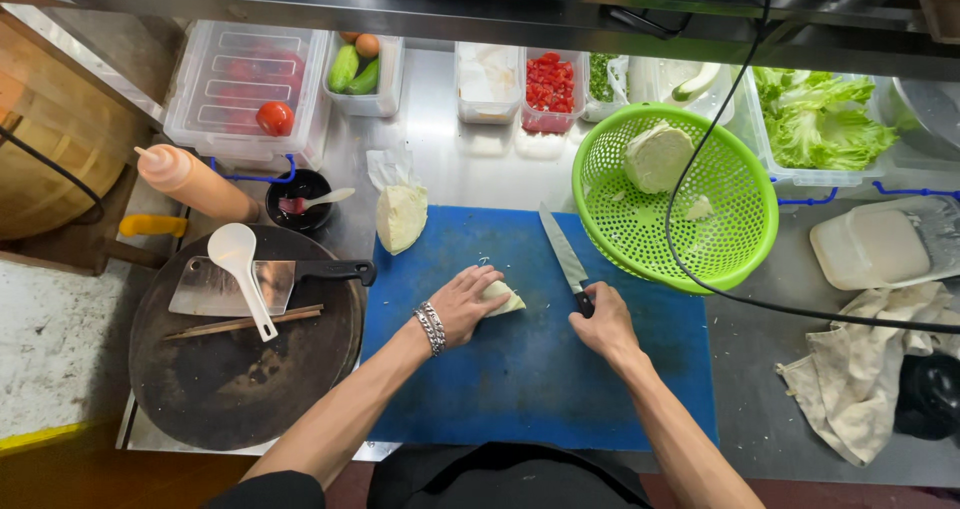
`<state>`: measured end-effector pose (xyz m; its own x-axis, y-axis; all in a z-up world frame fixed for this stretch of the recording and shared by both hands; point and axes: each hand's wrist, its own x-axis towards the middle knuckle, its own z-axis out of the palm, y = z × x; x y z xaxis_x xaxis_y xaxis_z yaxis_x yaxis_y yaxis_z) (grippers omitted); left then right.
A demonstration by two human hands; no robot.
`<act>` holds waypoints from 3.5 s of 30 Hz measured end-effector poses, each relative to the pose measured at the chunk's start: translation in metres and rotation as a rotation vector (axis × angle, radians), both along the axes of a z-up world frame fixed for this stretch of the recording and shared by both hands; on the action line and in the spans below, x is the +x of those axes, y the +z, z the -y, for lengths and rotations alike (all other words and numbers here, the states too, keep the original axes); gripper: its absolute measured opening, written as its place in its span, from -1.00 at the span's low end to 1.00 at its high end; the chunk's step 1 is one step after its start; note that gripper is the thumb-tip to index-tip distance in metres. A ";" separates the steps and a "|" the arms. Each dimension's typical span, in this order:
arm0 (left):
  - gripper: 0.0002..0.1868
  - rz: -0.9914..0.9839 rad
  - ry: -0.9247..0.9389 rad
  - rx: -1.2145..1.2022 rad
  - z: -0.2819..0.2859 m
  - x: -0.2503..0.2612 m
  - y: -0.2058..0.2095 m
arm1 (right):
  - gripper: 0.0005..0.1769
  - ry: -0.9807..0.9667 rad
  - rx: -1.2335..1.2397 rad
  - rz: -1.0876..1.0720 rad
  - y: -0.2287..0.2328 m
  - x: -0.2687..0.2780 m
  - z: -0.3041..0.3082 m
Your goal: The person uses a knife to shred cabbage on a blue cutting board. They repeatedly slice the cabbage into thin strips and transfer the shredded pieces into a green colander. The person handles the cabbage and knife throughout the clip.
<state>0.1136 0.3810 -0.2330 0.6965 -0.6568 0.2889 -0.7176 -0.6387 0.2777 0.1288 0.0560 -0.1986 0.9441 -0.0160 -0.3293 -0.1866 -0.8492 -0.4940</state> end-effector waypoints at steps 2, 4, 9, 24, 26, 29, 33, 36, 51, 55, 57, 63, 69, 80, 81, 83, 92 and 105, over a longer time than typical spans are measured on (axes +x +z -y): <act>-0.32 0.107 0.082 0.058 -0.002 0.001 -0.002 | -0.39 -0.048 0.039 -0.004 0.013 -0.009 -0.007; -0.43 0.074 0.120 0.039 0.001 -0.005 -0.010 | -0.39 -0.066 0.054 0.005 0.007 -0.009 -0.007; -0.60 0.015 0.289 0.018 0.005 -0.007 -0.024 | -0.39 -0.101 0.094 0.091 0.027 -0.012 -0.023; -0.85 -0.079 1.001 -0.620 -0.112 -0.049 0.093 | -0.78 0.175 0.245 0.388 0.033 -0.017 -0.091; -0.86 0.067 1.205 -0.682 -0.176 -0.054 0.099 | -0.82 0.184 0.294 0.372 0.036 -0.015 -0.099; -0.91 0.312 1.283 -0.640 -0.258 -0.050 0.111 | -0.83 0.202 0.346 0.375 0.056 -0.013 -0.124; -0.88 0.299 1.532 -0.684 -0.366 -0.037 0.093 | -0.83 0.258 0.400 0.385 0.082 -0.006 -0.153; -0.59 0.173 1.749 -0.567 -0.411 -0.033 0.107 | -0.84 0.263 0.458 0.355 0.094 -0.004 -0.164; -0.63 -0.292 1.763 -0.093 -0.493 -0.020 0.113 | -0.78 0.128 0.470 0.225 0.117 0.032 -0.149; -0.82 -0.286 1.694 -0.048 -0.429 -0.041 0.253 | -0.72 0.138 0.478 0.194 0.157 0.035 -0.167; -0.94 -0.356 1.667 -0.108 -0.355 -0.068 0.356 | -0.68 0.128 0.441 0.160 0.171 0.033 -0.175; -0.82 0.500 1.175 -0.433 -0.222 -0.128 0.433 | -0.75 0.170 0.528 0.141 0.191 0.004 -0.179; -0.78 0.483 0.838 -0.889 -0.122 -0.082 0.390 | -0.43 0.250 0.822 -0.063 0.237 -0.019 -0.178; -0.86 0.308 0.299 -0.798 0.060 -0.092 0.228 | -0.58 -0.304 1.141 -0.466 0.199 -0.027 -0.125; -0.86 0.302 0.300 -0.798 0.062 -0.095 0.220 | -0.58 -0.309 1.139 -0.471 0.184 -0.028 -0.116; -0.73 0.181 0.039 -0.745 0.065 -0.102 0.203 | -0.82 -0.332 1.096 -0.435 0.154 -0.033 -0.101; -0.33 -0.225 0.535 -0.028 0.019 -0.025 0.011 | -0.59 -0.164 0.602 -0.220 0.115 -0.049 -0.034; -0.30 -0.163 0.253 0.018 -0.002 -0.046 0.002 | -0.70 0.000 0.269 0.096 0.058 -0.072 -0.025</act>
<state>0.0672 0.3826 -0.2306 0.8751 -0.4603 0.1494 -0.4816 -0.7975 0.3634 0.0567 0.0806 -0.1404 0.9711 0.0602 -0.2308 -0.1279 -0.6854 -0.7169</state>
